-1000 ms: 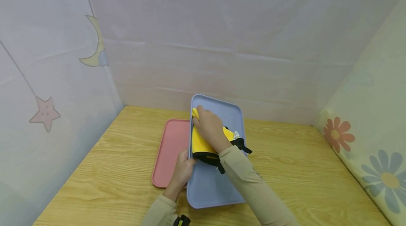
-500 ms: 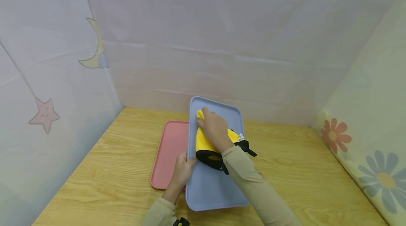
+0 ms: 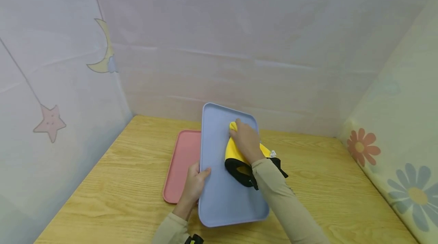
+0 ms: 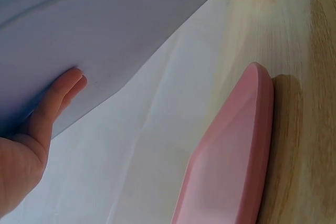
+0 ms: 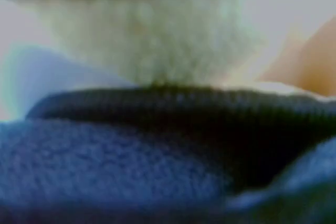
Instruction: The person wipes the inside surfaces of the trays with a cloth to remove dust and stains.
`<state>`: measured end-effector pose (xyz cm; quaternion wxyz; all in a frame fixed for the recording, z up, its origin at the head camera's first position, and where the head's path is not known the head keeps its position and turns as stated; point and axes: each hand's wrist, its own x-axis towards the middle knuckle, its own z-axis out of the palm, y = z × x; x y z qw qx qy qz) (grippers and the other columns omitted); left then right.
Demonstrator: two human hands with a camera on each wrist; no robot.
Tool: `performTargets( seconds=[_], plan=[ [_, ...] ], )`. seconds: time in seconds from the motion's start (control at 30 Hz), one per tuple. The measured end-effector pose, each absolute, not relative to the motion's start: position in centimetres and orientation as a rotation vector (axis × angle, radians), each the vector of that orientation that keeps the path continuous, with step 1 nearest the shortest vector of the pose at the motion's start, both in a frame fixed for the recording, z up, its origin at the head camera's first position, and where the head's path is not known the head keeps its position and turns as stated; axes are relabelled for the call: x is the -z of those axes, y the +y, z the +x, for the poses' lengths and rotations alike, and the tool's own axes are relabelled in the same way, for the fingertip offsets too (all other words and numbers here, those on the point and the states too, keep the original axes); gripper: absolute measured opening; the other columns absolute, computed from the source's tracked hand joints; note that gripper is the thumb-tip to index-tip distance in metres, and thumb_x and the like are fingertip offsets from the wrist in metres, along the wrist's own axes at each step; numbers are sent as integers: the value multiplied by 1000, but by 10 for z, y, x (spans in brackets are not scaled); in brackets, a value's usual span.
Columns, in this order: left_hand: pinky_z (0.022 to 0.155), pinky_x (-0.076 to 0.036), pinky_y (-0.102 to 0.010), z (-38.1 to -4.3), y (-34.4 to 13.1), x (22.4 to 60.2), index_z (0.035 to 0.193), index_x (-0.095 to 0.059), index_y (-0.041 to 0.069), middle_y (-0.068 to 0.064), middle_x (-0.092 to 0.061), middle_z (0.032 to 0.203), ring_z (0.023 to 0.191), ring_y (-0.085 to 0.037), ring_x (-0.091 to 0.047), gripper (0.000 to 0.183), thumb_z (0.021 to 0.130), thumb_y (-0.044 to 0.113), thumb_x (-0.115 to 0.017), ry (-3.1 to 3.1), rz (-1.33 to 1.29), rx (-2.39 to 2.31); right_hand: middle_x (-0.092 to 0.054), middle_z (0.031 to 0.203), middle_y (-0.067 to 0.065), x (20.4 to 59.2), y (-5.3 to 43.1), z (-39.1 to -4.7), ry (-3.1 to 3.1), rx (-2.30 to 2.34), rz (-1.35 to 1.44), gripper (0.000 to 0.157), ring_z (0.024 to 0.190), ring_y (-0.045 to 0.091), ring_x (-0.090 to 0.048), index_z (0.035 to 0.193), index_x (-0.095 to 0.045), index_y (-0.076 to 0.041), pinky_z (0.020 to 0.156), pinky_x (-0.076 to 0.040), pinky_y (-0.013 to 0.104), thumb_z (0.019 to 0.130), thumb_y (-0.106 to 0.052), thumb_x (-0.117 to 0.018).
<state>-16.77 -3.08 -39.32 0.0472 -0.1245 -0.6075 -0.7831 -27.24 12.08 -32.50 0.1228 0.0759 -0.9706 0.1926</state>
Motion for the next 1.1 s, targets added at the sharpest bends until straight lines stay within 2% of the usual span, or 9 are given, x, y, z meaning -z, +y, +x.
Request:
performTargets(
  seconds=[0.2,0.3,0.43,0.63,0.73,0.83,0.97,1.1],
  plan=[
    [69,-48,-30,-167,-31,391,110,-44,-22,-32,-56,95,77,-20,-59,29,86,-5,-39,-1865,-330,2381,-50,74,9,331,138,-278,-2896,-568,125,39,59,22,-43,118,-47,-2,50,-31,28,84,-20,-50],
    [67,-48,-29,-166,-32,391,110,-44,-22,-31,-57,94,75,-17,-59,29,87,-5,-39,-1865,-321,2385,-49,73,10,335,146,-281,-2911,-559,92,36,58,23,-43,115,-49,-1,49,-30,28,84,-19,-51],
    [70,-47,-29,-166,-33,390,111,-44,-22,-32,-56,97,79,-19,-58,30,87,-5,-39,-1864,-332,2382,-52,77,13,341,154,-284,-2921,-535,64,35,61,24,-46,112,-50,1,49,-33,29,84,-20,-52],
    [70,-48,-30,-166,-35,391,111,-44,-22,-33,-55,98,80,-20,-59,30,86,-6,-40,-1865,-355,2362,-58,94,17,348,165,-287,-2935,-554,7,38,71,27,-51,116,-50,2,59,-42,36,86,-20,-53],
    [70,-48,-30,-166,-36,391,110,-44,-23,-34,-55,97,79,-20,-59,30,86,-6,-41,-1867,-366,2350,-57,91,16,350,168,-289,-2940,-554,-10,35,71,27,-51,113,-51,1,59,-41,37,86,-20,-54],
    [70,-48,-30,-166,-37,391,110,-45,-22,-34,-55,97,80,-21,-58,30,86,-6,-41,-1875,-373,2341,-54,81,13,352,170,-288,-2940,-541,-7,29,66,26,-49,106,-52,0,55,-38,34,86,-21,-54],
    [71,-47,-30,-167,-37,391,110,-45,-22,-34,-55,98,83,-25,-58,34,78,-11,-40,-1891,-376,2316,-50,73,12,352,168,-287,-2932,-539,-2,26,62,25,-46,102,-52,1,52,-35,33,86,-19,-53],
    [73,-47,-29,-168,-36,392,109,-46,-22,-32,-56,98,85,-27,-57,44,67,-14,-37,-1899,-369,2300,-56,87,18,351,163,-284,-2929,-570,-4,36,66,27,-48,116,-49,3,55,-38,35,87,-19,-50]
  ],
)
